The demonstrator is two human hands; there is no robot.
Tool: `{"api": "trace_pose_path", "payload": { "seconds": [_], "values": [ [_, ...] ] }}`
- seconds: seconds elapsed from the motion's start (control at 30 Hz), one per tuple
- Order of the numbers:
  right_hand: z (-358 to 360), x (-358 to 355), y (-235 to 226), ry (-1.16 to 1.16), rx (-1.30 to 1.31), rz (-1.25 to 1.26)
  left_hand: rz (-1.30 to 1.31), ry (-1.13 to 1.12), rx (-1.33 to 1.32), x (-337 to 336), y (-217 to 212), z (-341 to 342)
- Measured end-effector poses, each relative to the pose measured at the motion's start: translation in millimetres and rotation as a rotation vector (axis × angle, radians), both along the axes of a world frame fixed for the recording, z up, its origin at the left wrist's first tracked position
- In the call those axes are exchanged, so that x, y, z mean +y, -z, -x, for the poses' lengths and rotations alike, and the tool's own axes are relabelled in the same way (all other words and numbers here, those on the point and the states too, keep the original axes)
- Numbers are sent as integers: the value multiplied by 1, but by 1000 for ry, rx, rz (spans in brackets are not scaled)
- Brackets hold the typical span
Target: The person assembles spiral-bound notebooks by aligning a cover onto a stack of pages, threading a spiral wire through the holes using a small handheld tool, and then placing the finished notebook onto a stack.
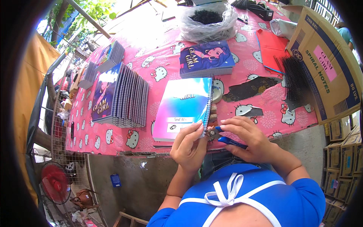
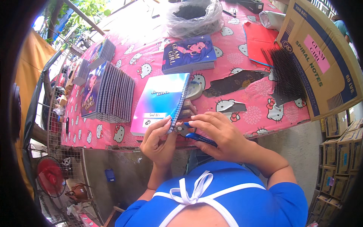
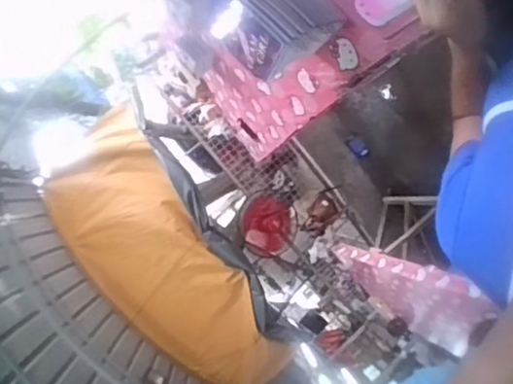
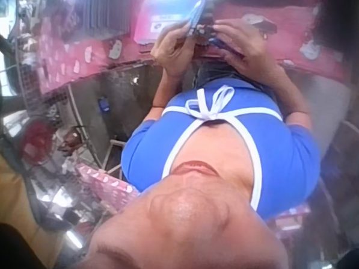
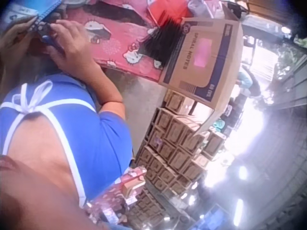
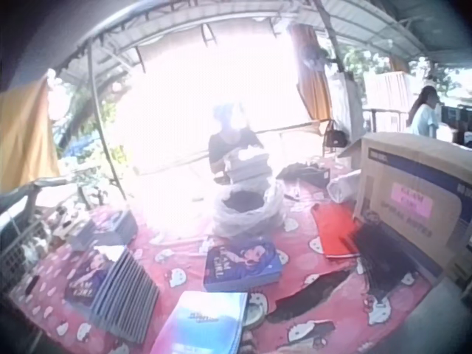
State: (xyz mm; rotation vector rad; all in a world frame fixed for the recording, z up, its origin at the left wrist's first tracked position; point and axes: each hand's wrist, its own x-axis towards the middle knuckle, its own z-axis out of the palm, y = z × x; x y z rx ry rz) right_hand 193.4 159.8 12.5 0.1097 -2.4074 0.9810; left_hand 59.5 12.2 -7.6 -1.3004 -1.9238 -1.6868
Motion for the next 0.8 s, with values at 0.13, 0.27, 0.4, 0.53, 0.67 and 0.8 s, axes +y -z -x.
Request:
{"api": "trace_pose_path", "payload": {
  "seconds": [0.13, 0.27, 0.4, 0.53, 0.67, 0.8],
  "values": [
    [2, 4, 3, -111, -58, 167, -20, 22, -45, 1, 2, 0],
    [3, 24, 4, -358, -655, 1192, -57, 38, 46, 0, 10, 1],
    [9, 22, 5, -479, -682, 1520, -158, 43, 19, 1, 15, -2],
    [-6, -1, -14, 42, -44, -102, -124, 9, 34, 4, 18, 1],
    [-16, 5, -3, 129, -100, -61, -110, -31, 45, 11, 14, 0],
    [-30, 33, 53, 457, -231, -182, -147, -5, 46, 9, 9, 2]
  ]
}}
